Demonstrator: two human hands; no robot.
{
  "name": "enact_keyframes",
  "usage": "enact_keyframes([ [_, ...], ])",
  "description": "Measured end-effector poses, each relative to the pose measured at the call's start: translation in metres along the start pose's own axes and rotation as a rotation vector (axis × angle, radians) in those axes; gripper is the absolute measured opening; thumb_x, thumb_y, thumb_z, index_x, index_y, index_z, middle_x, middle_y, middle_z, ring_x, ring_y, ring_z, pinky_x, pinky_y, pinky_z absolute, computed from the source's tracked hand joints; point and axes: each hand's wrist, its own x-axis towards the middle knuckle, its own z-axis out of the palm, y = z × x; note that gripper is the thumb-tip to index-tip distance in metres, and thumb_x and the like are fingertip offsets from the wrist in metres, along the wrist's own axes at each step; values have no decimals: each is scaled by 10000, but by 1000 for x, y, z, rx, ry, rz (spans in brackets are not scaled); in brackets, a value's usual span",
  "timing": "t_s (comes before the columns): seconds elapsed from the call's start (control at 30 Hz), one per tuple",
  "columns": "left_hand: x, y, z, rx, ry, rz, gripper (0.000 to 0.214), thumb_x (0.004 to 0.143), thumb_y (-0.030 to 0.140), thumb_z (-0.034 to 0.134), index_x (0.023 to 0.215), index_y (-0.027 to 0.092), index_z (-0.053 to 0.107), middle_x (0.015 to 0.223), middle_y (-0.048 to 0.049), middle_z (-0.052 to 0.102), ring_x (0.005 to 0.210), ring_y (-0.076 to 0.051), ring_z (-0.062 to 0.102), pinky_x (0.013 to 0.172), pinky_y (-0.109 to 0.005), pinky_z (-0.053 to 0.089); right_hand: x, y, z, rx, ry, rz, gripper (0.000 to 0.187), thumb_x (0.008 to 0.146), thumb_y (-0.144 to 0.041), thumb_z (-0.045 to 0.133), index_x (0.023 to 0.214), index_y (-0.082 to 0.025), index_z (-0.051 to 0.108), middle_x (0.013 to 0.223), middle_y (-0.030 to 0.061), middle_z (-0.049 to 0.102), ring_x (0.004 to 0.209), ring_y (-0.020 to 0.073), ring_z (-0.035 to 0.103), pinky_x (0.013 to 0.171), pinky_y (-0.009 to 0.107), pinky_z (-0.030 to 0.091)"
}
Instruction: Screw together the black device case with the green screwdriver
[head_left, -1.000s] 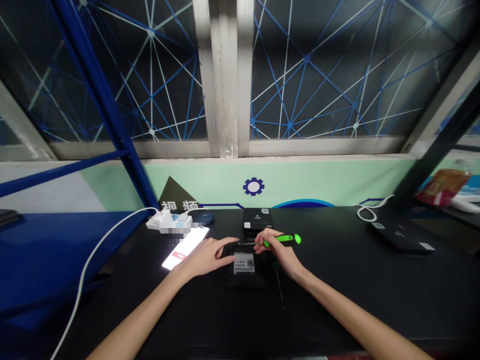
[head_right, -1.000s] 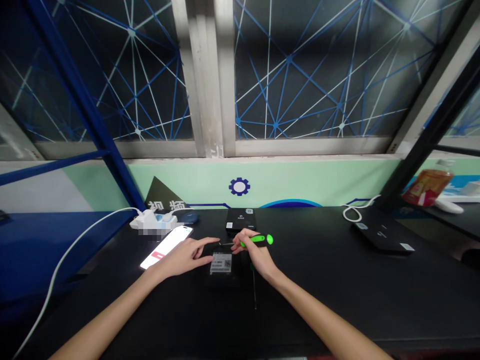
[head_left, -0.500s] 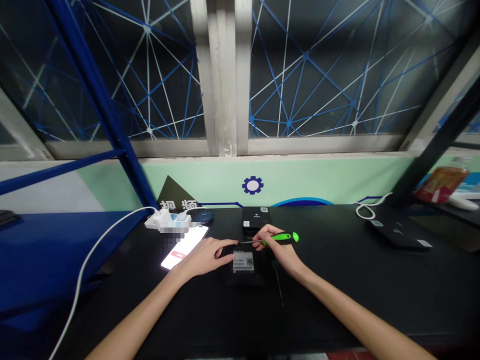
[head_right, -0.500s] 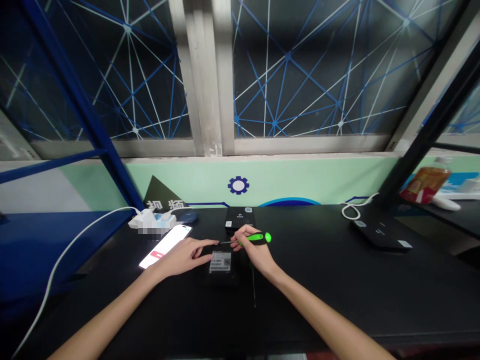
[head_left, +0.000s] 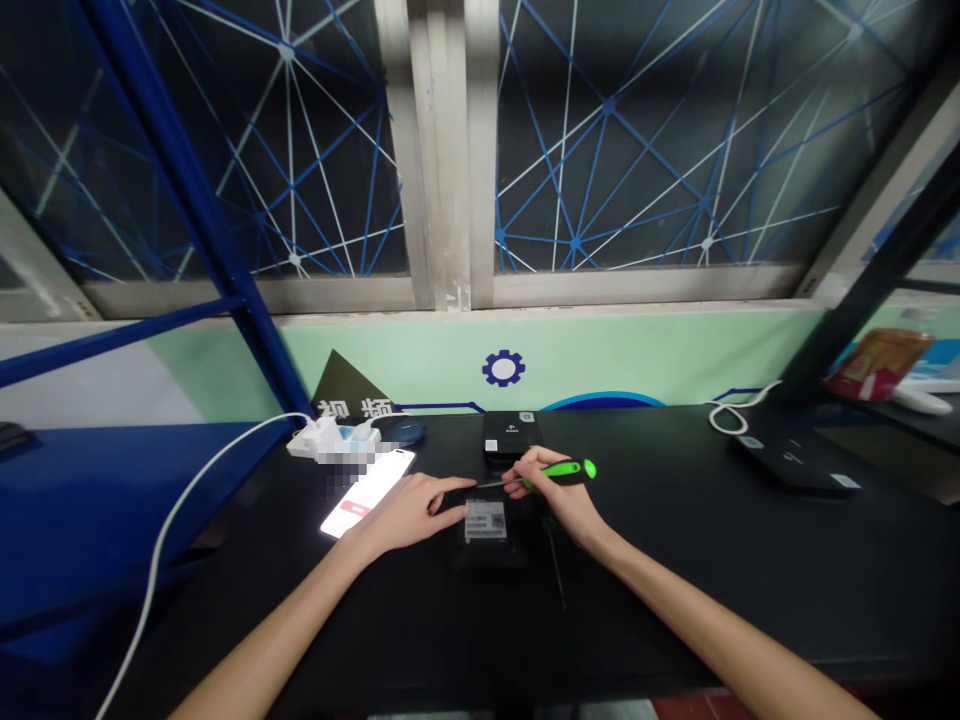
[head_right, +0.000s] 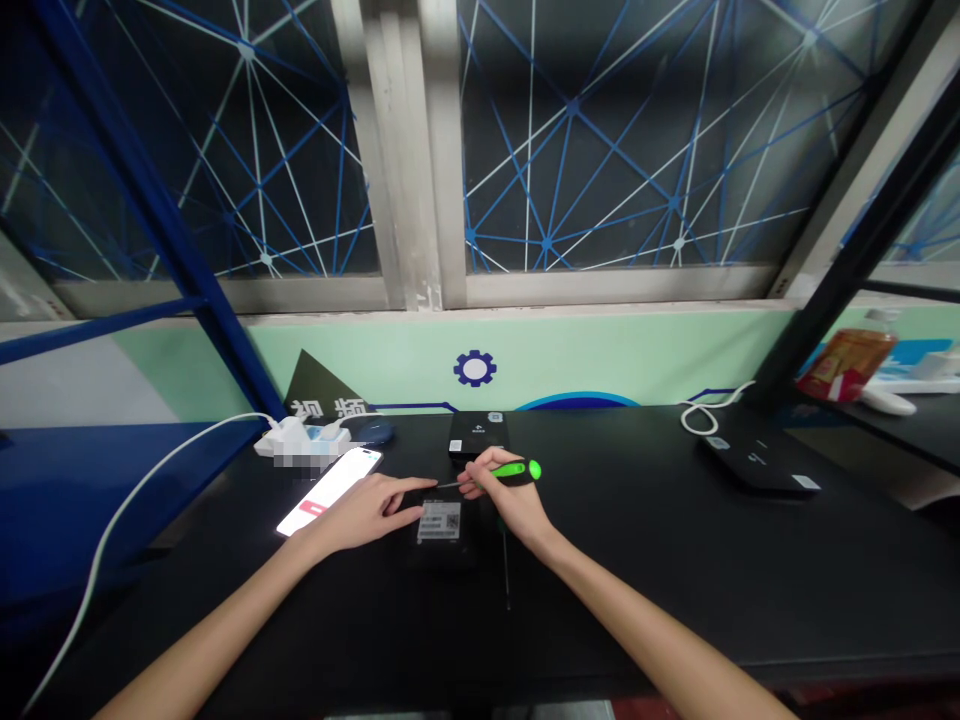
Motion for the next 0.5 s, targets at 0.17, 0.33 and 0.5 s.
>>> enact_keyframes([
  [0.17,0,1,-1,3,0,0,468,966,551,488,1333,288,610,612,50,510,547,-120,498,544,-229,296,-2,2,-3,79,2,-1,367,858,-518,669,735,-173,652,843,83,754,733,217,717,723,349,578],
  [0.33,0,-1,1,18,1,-10,481,960,541,500,1364,284,554,631,52,539,559,-134,519,559,-239,306,2,7,-5,97,32,-23,373,891,-513,621,747,-173,668,821,64,719,721,204,694,683,321,563],
  [0.5,-2,0,2,-6,26,-59,523,917,572,536,1314,234,498,659,54,557,571,-150,532,526,-245,292,5,6,-6,97,90,-26,338,856,-495,669,729,-185,624,734,12,643,653,165,653,614,273,533],
])
